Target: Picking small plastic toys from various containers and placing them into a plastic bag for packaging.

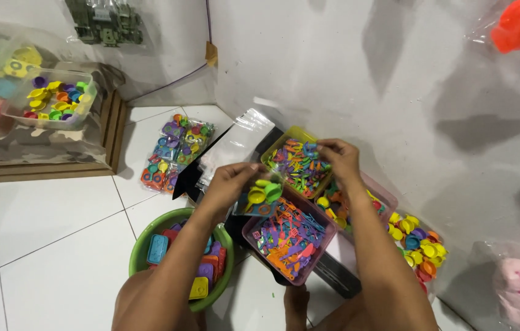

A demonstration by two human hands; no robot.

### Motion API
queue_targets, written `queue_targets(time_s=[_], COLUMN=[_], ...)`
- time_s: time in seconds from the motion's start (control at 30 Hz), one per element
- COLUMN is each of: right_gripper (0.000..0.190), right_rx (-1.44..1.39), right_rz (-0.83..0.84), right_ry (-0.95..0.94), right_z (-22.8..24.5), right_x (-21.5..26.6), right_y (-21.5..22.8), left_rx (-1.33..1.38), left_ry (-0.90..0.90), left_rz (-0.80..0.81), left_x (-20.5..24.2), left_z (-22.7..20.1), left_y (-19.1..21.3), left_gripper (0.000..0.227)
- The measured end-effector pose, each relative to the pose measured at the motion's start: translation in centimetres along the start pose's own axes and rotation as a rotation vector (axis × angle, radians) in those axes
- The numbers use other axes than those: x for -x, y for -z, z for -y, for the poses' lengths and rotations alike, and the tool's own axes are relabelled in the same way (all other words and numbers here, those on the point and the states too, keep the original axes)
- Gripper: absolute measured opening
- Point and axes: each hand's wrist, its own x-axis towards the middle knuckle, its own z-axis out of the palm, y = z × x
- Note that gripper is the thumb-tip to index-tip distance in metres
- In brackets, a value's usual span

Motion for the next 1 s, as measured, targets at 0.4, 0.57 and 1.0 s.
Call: queue_targets(time_s=[0.4,0.57,1.0], right_gripper=[0.018,0.016,0.016], right_rx=[0.023,0.073,0.198], right_rz=[-0.005,0.105,0.266], right_ry=[0.429,0.418,0.345], right_z=[14.5,14.4,15.8], right_x=[7.4,8.4,9.5], right_y=[3.4,4.2,4.1], left_rx=[-0.28,-0.311,-0.336], left_ry=[0.041,0.059,0.083], left_rz=[0.188,0.225,0.259], left_x=[1.1,0.4,0.1], left_z=[1.5,3.5,4.2], left_y=[-0.4,-1.2,-2.5], left_gripper=[0.033,0.03,0.026])
